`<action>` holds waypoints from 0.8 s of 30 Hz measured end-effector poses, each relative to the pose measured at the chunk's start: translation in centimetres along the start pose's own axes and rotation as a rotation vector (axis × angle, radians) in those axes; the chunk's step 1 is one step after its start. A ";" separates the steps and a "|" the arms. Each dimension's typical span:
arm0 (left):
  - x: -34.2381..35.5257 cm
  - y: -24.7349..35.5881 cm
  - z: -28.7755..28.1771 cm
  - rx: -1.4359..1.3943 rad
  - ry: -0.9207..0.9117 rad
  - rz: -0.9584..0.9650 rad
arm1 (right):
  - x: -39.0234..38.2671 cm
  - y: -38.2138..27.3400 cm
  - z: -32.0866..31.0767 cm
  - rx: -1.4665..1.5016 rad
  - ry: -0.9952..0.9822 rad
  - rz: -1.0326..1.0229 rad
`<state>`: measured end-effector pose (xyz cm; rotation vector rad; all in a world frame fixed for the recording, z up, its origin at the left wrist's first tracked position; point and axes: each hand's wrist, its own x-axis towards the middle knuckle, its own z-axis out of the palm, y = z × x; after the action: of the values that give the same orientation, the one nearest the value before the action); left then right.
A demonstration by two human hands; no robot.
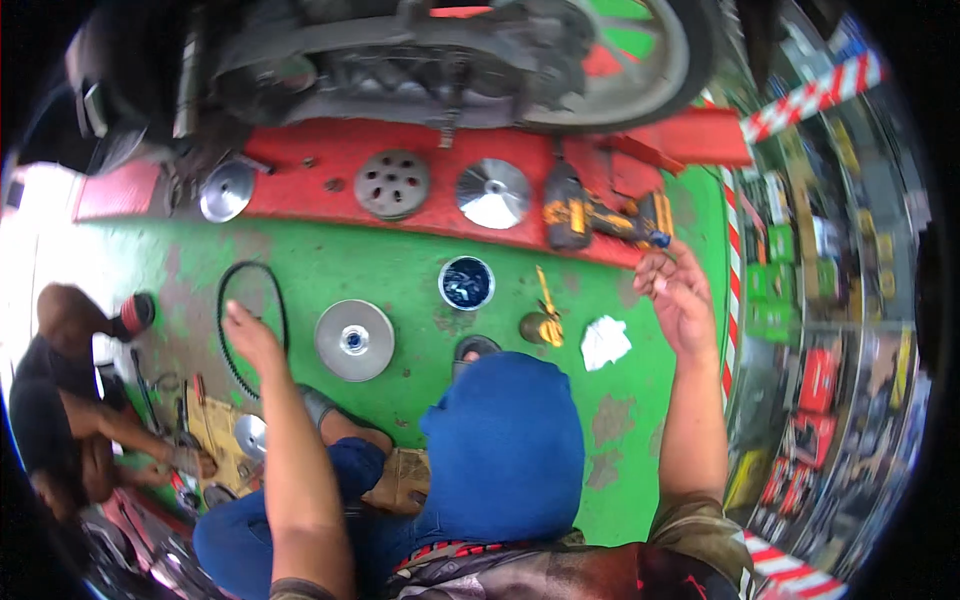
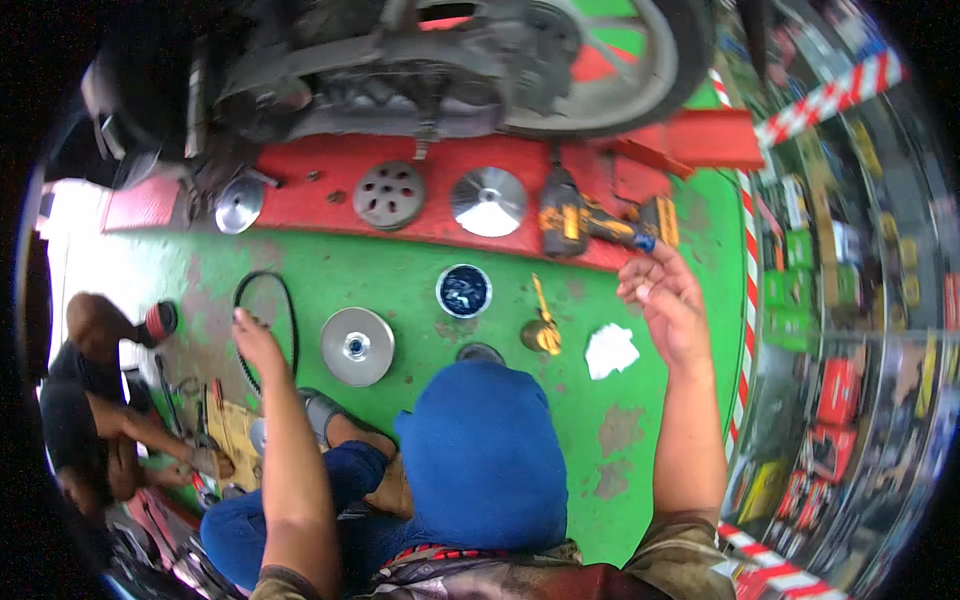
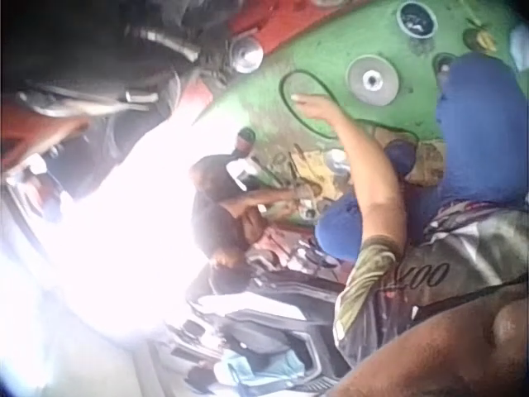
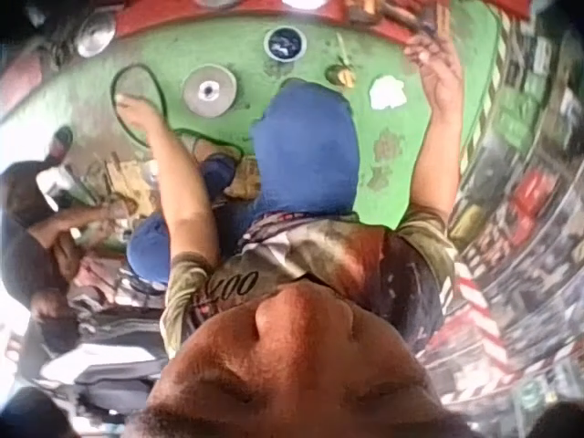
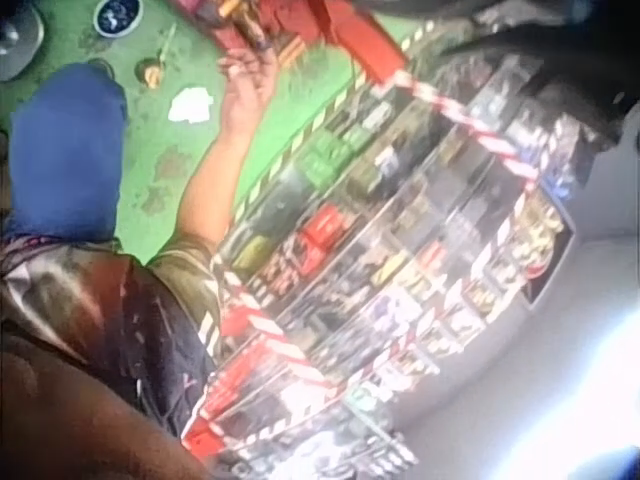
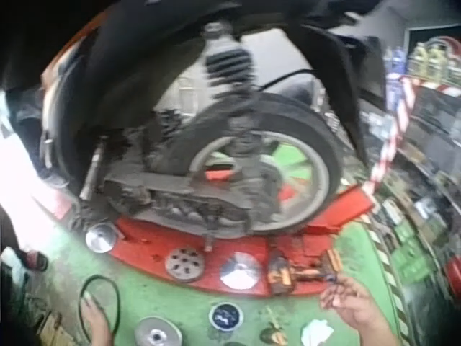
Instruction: Cleaning and greasing motorcycle clutch and CVT components before reassembly.
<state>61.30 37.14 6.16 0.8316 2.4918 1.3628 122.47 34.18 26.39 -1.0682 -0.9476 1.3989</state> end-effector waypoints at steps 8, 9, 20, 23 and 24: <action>8.9 14.7 -9.1 0.044 -0.314 0.537 | -5.1 8.1 -10.5 -0.504 0.617 0.081; 9.2 16.3 -10.2 0.080 -0.372 0.588 | -6.6 11.4 -13.9 -0.505 0.611 0.131; 11.8 22.1 -31.8 0.701 -0.229 1.012 | -1.8 20.0 -5.3 -0.618 0.177 -0.158; 9.9 18.8 -36.0 0.756 -0.237 0.913 | -0.1 16.5 -1.5 -0.654 0.112 -0.298; 8.8 17.9 -37.1 0.817 -0.250 0.827 | 0.1 15.4 -0.9 -0.666 0.110 -0.343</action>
<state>45.78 22.92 42.66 2.1943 2.5454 0.2018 119.08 32.73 11.38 -1.3643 -1.4863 0.7393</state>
